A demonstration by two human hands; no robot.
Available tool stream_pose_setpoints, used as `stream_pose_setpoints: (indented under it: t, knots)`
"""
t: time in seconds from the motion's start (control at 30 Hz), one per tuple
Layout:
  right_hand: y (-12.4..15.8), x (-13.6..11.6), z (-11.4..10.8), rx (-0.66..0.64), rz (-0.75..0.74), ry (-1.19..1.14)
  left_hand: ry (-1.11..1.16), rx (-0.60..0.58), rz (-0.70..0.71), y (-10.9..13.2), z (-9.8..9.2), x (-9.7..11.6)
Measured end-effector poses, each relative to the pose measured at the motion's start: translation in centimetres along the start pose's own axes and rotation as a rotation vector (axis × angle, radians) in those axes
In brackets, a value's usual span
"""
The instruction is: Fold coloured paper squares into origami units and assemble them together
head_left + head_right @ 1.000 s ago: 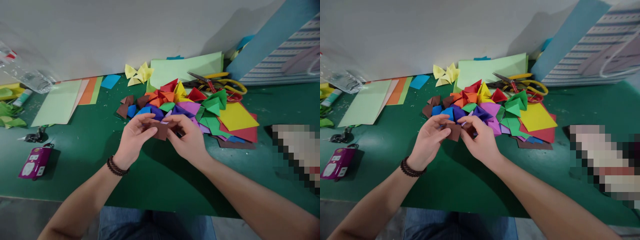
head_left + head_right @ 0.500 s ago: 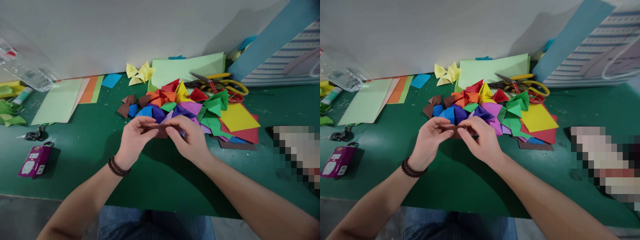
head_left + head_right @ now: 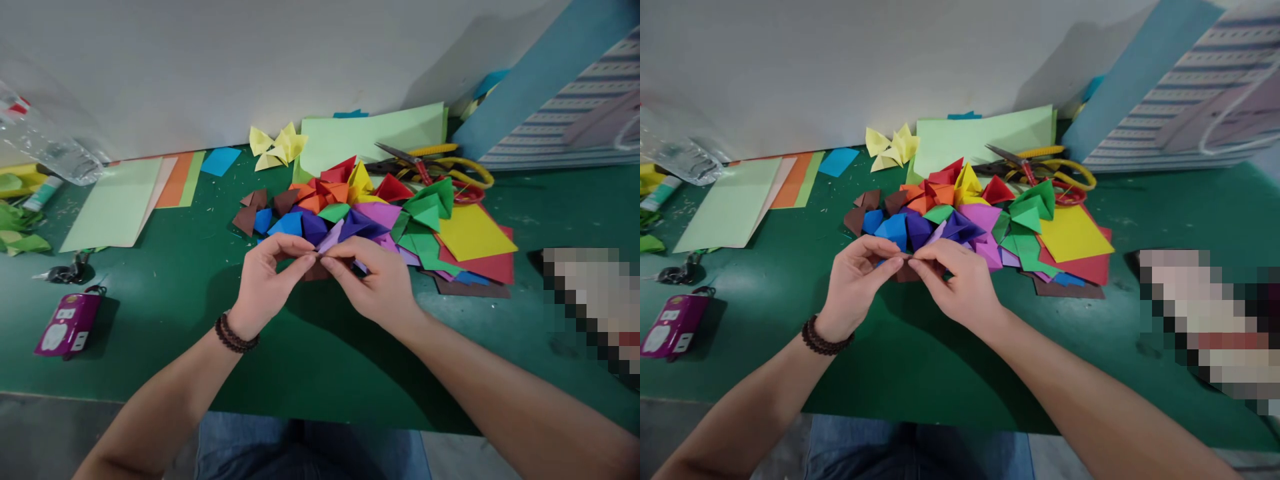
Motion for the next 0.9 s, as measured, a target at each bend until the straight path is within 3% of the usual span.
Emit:
stream_pose_setpoints:
  t: [0.17,0.3,0.43,0.7,0.9]
  knots:
    - [0.4,-0.9,-1.3,0.117,-0.142,0.061,0.057,0.005,0.032,0.0,0.2,1.1]
    - [0.7,-0.9,-1.7,0.162,-0.219,0.15,0.157,0.03,-0.141,0.1,0.2,0.4]
    - [0.6,-0.5,-1.3,0.123,-0.21,0.11,0.336,0.001,-0.305,0.4,0.7,-0.8]
    - [0.2,-0.6,-0.7,0.037,-0.114,-0.044,0.443,0.006,-0.369,0.3,0.8,-1.0]
    - [0.2,0.1,-0.2,-0.045,0.024,-0.158,0.421,0.029,-0.332,0.1,0.6,-1.3]
Point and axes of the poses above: each hand's wrist, its own y-axis away from the middle knuckle, its own z-axis out of the palm, x = y × z, the point moved 6 cm from there along -y, towards the middle knuckle, and after that the axes turned 11 degrees about z, right-handed, at the moved point
